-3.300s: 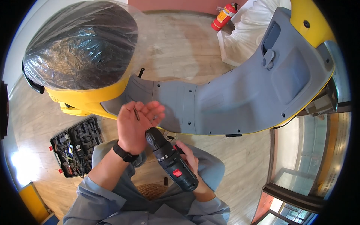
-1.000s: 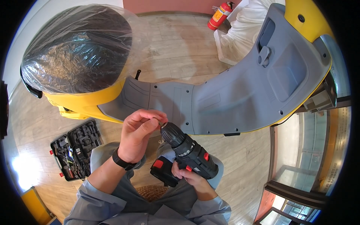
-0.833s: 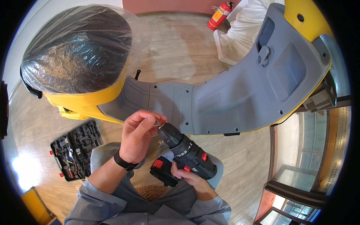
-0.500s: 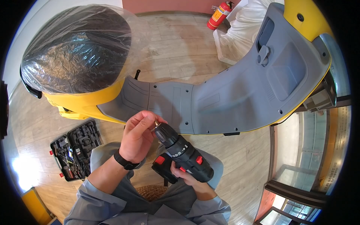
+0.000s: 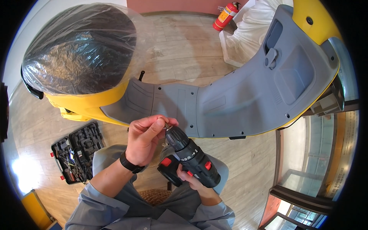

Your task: Attaching a bit to a power drill and working on a yellow scooter plastic panel.

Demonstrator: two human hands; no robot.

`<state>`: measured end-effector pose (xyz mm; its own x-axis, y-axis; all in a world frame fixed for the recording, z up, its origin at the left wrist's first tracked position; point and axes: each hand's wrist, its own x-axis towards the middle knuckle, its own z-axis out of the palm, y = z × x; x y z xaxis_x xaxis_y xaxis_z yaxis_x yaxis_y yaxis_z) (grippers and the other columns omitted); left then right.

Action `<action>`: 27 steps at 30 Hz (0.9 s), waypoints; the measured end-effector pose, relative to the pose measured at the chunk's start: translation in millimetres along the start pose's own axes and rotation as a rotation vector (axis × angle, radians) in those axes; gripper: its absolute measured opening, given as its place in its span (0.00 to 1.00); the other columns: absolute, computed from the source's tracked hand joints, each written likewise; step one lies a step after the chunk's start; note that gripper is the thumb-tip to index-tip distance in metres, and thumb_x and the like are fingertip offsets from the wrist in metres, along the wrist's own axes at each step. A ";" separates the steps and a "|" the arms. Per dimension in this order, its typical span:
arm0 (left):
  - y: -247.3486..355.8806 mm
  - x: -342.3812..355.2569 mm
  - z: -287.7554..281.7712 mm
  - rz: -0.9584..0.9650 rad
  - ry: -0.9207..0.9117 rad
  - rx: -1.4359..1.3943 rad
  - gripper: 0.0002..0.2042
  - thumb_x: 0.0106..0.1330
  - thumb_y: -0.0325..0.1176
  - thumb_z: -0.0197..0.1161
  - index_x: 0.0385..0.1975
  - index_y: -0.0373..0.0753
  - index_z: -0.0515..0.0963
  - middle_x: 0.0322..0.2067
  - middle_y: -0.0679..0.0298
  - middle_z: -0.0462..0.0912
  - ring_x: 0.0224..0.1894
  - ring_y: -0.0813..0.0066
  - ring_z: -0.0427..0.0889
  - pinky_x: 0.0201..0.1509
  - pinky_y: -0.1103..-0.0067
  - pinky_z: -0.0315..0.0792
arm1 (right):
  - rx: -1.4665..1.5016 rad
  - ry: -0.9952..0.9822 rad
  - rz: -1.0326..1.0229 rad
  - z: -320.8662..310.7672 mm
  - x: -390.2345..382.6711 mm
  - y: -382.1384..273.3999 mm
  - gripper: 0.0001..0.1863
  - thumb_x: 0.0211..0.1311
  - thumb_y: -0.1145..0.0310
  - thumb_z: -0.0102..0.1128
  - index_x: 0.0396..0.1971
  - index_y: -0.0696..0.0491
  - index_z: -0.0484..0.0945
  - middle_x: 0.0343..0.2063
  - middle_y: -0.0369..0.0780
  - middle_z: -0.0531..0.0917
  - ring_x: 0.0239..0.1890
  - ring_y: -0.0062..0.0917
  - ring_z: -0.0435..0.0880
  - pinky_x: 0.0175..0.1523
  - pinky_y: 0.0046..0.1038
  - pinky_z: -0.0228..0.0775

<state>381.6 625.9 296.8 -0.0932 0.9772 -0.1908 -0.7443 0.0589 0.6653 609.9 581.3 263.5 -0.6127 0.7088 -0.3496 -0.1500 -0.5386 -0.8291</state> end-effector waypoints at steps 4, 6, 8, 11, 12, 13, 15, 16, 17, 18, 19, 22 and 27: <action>4.3 0.2 -3.0 -0.020 -0.012 0.089 0.10 0.73 0.31 0.60 0.43 0.32 0.84 0.41 0.58 0.87 0.41 0.79 0.82 0.49 0.79 0.77 | -0.519 0.158 -0.094 -0.4 -2.3 4.4 0.18 0.58 0.56 0.66 0.25 0.54 0.71 0.18 0.33 0.69 0.22 0.18 0.68 0.31 0.20 0.59; 4.8 0.3 -3.4 -0.028 -0.044 0.075 0.10 0.73 0.31 0.60 0.43 0.32 0.84 0.42 0.58 0.86 0.42 0.79 0.82 0.49 0.79 0.76 | -0.594 0.170 -0.178 0.9 -2.7 4.8 0.17 0.58 0.57 0.66 0.25 0.54 0.71 0.18 0.34 0.69 0.22 0.18 0.68 0.30 0.20 0.58; 4.0 0.6 -2.5 -0.014 -0.083 0.027 0.10 0.73 0.31 0.59 0.44 0.32 0.83 0.42 0.58 0.86 0.43 0.78 0.82 0.50 0.79 0.77 | -0.406 0.139 -0.097 1.7 -2.1 3.1 0.17 0.58 0.57 0.66 0.25 0.54 0.71 0.17 0.34 0.69 0.22 0.18 0.68 0.30 0.20 0.58; 0.8 -0.2 1.2 -0.027 -0.097 -0.063 0.11 0.73 0.32 0.58 0.44 0.30 0.81 0.43 0.52 0.84 0.46 0.71 0.83 0.52 0.73 0.78 | -0.040 -0.014 -0.014 -0.6 1.4 -0.2 0.08 0.58 0.67 0.65 0.28 0.53 0.75 0.21 0.32 0.74 0.26 0.19 0.73 0.33 0.23 0.64; 0.3 0.2 1.7 -0.038 -0.081 -0.073 0.10 0.73 0.32 0.58 0.44 0.31 0.80 0.43 0.53 0.84 0.47 0.70 0.83 0.52 0.73 0.78 | 0.087 -0.076 -0.014 -1.8 2.0 -0.4 0.04 0.58 0.71 0.65 0.30 0.53 0.78 0.23 0.31 0.76 0.28 0.19 0.76 0.35 0.24 0.67; -0.2 0.4 2.0 -0.049 -0.064 -0.083 0.10 0.73 0.32 0.58 0.44 0.31 0.80 0.43 0.54 0.84 0.47 0.69 0.83 0.52 0.72 0.79 | 0.084 -0.069 0.000 -3.3 2.5 0.2 0.04 0.58 0.71 0.64 0.30 0.53 0.77 0.22 0.32 0.75 0.28 0.19 0.75 0.35 0.23 0.66; -0.6 1.4 1.5 -0.066 -0.040 -0.121 0.09 0.73 0.32 0.58 0.44 0.33 0.81 0.43 0.55 0.84 0.46 0.71 0.83 0.52 0.73 0.78 | 0.048 -0.046 0.023 -7.0 1.2 3.5 0.05 0.59 0.71 0.64 0.31 0.54 0.77 0.20 0.32 0.73 0.27 0.18 0.75 0.35 0.21 0.65; -0.2 2.1 0.5 -0.071 -0.034 -0.149 0.09 0.73 0.31 0.59 0.44 0.33 0.81 0.43 0.56 0.85 0.45 0.73 0.83 0.52 0.74 0.78 | -0.030 -0.038 0.013 -10.1 0.4 5.1 0.06 0.58 0.71 0.64 0.33 0.55 0.76 0.22 0.34 0.74 0.29 0.20 0.75 0.36 0.23 0.66; 0.2 2.9 -0.7 -0.076 -0.029 -0.195 0.09 0.73 0.31 0.59 0.44 0.34 0.82 0.43 0.57 0.85 0.44 0.75 0.83 0.51 0.76 0.77 | -0.145 -0.023 0.032 -13.4 -0.9 6.5 0.08 0.58 0.71 0.64 0.35 0.56 0.76 0.24 0.35 0.75 0.30 0.22 0.76 0.38 0.24 0.67; 0.1 2.9 -1.3 -0.088 -0.013 -0.187 0.08 0.73 0.31 0.60 0.43 0.34 0.82 0.43 0.58 0.85 0.44 0.75 0.83 0.51 0.76 0.77 | -0.262 -0.007 0.005 -14.6 -1.9 9.6 0.10 0.57 0.71 0.64 0.37 0.57 0.75 0.26 0.37 0.76 0.31 0.24 0.77 0.39 0.26 0.69; 0.0 3.1 -1.9 -0.098 0.002 -0.198 0.08 0.72 0.31 0.60 0.42 0.35 0.82 0.42 0.58 0.85 0.44 0.75 0.83 0.51 0.76 0.78 | -0.455 0.065 0.020 -15.6 -2.6 12.1 0.14 0.56 0.70 0.65 0.40 0.58 0.75 0.30 0.39 0.77 0.33 0.27 0.78 0.41 0.28 0.70; -1.5 3.8 -1.9 -0.134 0.023 -0.236 0.07 0.73 0.32 0.59 0.40 0.36 0.81 0.41 0.59 0.85 0.43 0.74 0.83 0.50 0.76 0.77 | -0.834 0.225 -0.092 -14.7 -1.7 14.3 0.26 0.52 0.69 0.68 0.51 0.60 0.72 0.42 0.44 0.79 0.42 0.34 0.81 0.49 0.33 0.73; -3.5 4.3 -0.5 -0.214 0.080 -0.355 0.07 0.74 0.33 0.58 0.41 0.38 0.79 0.41 0.60 0.84 0.45 0.73 0.83 0.51 0.76 0.76 | -1.100 0.313 -0.428 -1.6 12.3 -1.8 0.40 0.46 0.69 0.71 0.62 0.61 0.66 0.51 0.49 0.79 0.52 0.39 0.81 0.58 0.35 0.72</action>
<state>383.5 629.8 293.3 0.0477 0.9309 -0.3621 -0.9329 0.1711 0.3169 603.8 591.7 260.0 -0.4392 0.8950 0.0785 0.5358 0.3310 -0.7768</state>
